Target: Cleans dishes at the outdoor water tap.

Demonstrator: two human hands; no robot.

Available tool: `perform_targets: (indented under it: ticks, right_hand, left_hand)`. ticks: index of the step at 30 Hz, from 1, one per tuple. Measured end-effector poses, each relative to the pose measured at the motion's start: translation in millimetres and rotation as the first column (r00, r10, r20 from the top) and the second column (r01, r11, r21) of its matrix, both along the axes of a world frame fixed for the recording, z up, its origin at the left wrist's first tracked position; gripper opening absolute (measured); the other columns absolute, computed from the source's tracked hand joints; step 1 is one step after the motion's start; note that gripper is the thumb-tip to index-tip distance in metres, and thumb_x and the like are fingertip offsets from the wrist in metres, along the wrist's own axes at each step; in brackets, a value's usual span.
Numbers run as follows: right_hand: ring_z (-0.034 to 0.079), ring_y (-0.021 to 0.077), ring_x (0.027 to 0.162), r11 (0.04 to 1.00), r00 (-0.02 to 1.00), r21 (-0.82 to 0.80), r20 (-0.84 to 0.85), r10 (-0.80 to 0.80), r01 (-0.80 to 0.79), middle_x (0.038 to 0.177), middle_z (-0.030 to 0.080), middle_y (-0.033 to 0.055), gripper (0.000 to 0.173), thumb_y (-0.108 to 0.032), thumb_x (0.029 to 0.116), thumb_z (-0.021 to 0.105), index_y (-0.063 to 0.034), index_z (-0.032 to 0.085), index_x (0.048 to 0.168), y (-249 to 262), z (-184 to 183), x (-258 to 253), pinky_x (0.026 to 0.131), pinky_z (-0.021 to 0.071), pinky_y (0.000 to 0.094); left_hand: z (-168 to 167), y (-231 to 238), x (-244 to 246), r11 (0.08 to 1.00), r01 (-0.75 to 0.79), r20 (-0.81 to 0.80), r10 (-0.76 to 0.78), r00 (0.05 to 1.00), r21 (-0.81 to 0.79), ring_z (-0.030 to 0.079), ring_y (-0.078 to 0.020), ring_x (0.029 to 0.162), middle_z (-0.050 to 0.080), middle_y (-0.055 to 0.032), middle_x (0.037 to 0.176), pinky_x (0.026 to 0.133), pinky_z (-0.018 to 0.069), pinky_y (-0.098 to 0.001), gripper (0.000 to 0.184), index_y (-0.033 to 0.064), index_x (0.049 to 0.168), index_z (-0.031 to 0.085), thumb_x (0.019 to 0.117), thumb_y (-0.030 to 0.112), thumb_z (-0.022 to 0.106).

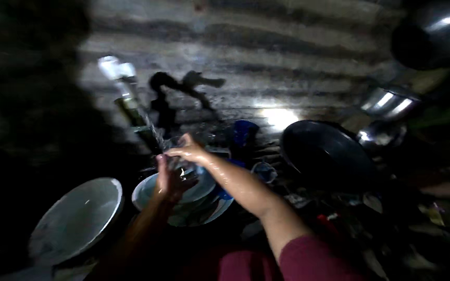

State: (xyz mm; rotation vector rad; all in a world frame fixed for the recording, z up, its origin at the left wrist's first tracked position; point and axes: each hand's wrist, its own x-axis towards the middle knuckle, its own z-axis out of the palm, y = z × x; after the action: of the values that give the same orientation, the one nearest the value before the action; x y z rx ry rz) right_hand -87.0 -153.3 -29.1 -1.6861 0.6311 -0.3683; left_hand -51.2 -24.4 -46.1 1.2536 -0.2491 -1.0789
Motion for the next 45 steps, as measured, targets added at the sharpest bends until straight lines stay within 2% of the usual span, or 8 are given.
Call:
perform_targets:
  ticks: [4, 8, 12, 18, 21, 25, 32, 45]
  right_hand:
    - [0.066, 0.0294, 0.093, 0.981, 0.987, -0.12, -0.075, 0.143, -0.151, 0.103, 0.069, 0.0253, 0.035, -0.022, 0.1025, 0.065, 0.0112, 0.066, 0.112, 15.6, 11.3, 21.4, 0.087, 0.0536, 0.0472]
    - [0.065, 0.0266, 0.095, 0.995, 0.995, 0.017, 0.027, 0.1, -0.101, 0.104, 0.068, 0.0241, 0.045, -0.032, 0.1086, 0.053, 0.0107, 0.066, 0.117, 19.3, 29.4, 20.6, 0.086, 0.0543, 0.042]
    - [0.065, 0.0335, 0.118, 0.942, 0.958, -0.303, -0.28, 0.058, -0.146, 0.121, 0.069, 0.0225, 0.04, -0.03, 0.109, 0.052, 0.0047, 0.069, 0.117, 30.6, 55.8, 22.5, 0.099, 0.05, 0.0562]
    - [0.064, 0.0139, 0.071, 0.988, 0.938, 0.082, 0.314, -0.147, 0.128, 0.082, 0.066, 0.0147, 0.048, -0.035, 0.1118, 0.039, 0.0043, 0.063, 0.098, 31.1, 2.1, 4.5, 0.065, 0.0559, 0.026]
    - [0.065, 0.0345, 0.11, 0.994, 0.979, 0.111, 0.202, -0.01, -0.013, 0.12, 0.066, 0.0305, 0.048, -0.031, 0.1104, 0.048, 0.0119, 0.058, 0.13, 36.4, 5.9, -11.8, 0.099, 0.0513, 0.0493]
    - [0.059, 0.0318, 0.124, 0.985, 0.983, 0.155, 0.174, 0.052, -0.08, 0.131, 0.062, 0.029, 0.049, -0.008, 0.0961, 0.071, 0.0103, 0.053, 0.138, 50.0, 17.8, -26.6, 0.108, 0.0463, 0.0467]
    - [0.063, 0.0395, 0.117, 0.971, 0.998, -0.239, 0.063, 0.012, 0.003, 0.129, 0.063, 0.0274, 0.087, 0.004, 0.0764, 0.085, 0.0009, 0.04, 0.15, 38.2, -2.8, -20.3, 0.099, 0.0528, 0.0566]
    - [0.065, 0.0393, 0.117, 0.911, 0.987, -0.407, -0.161, -0.003, -0.063, 0.128, 0.065, 0.0235, 0.095, -0.017, 0.0712, 0.093, -0.0061, 0.042, 0.151, 22.6, -10.9, -8.4, 0.097, 0.0521, 0.062]
  left_hand:
    - [-1.9, 28.6, -20.1, 0.998, 0.019, 0.108, -0.013, 0.994, -0.052, 0.07, -0.019, 0.085, 0.066, -0.0084, 0.107, 0.074, 0.0611, -0.0383, 0.045, 0.0088, 0.141, 0.042, 0.1108, 0.042, 0.037]
    - [-6.5, 35.2, -4.3, 0.826, -0.094, -0.369, -0.144, 0.918, -0.555, 0.074, -0.0238, 0.095, 0.072, -0.0139, 0.108, 0.078, 0.0648, -0.038, 0.059, 0.0044, 0.122, 0.058, 0.1048, 0.054, 0.032]
    - [9.7, 31.9, -0.8, 0.987, 0.028, -0.055, -0.037, 0.998, -0.158, 0.071, -0.0163, 0.086, 0.069, -0.0049, 0.102, 0.074, 0.0614, -0.035, 0.036, 0.0135, 0.131, 0.048, 0.1099, 0.039, 0.034]
    - [2.4, 31.0, 12.7, 0.795, 0.016, -0.367, -0.298, 0.881, -0.607, 0.071, -0.024, 0.103, 0.07, -0.0161, 0.113, 0.086, 0.0628, -0.0371, 0.056, 0.0005, 0.124, 0.057, 0.0994, 0.05, 0.048]
    - [2.7, 30.1, 22.7, 0.965, 0.091, 0.097, -0.069, 0.993, -0.245, 0.073, -0.0137, 0.085, 0.073, -0.0028, 0.097, 0.073, 0.0631, -0.0314, 0.032, 0.0121, 0.123, 0.055, 0.1094, 0.031, 0.032]
    - [-10.9, 27.3, 47.2, 0.941, 0.239, 0.452, -0.108, 0.885, -0.242, 0.065, -0.0049, 0.103, 0.062, 0.0049, 0.117, 0.09, 0.0577, -0.028, 0.06, 0.011, 0.151, 0.025, 0.0978, 0.015, 0.052]
    - [32.5, 23.5, 53.2, 0.972, 0.12, 0.323, -0.05, 0.945, -0.201, 0.068, -0.0118, 0.099, 0.068, 0.0014, 0.116, 0.085, 0.0578, -0.0349, 0.049, 0.0173, 0.142, 0.046, 0.1101, 0.042, 0.018]
    - [32.3, 5.5, 73.5, 0.993, -0.078, 0.135, 0.09, 0.987, -0.093, 0.069, -0.0142, 0.09, 0.07, -0.0011, 0.103, 0.08, 0.0573, -0.0353, 0.049, 0.0139, 0.13, 0.057, 0.1111, 0.049, 0.029]
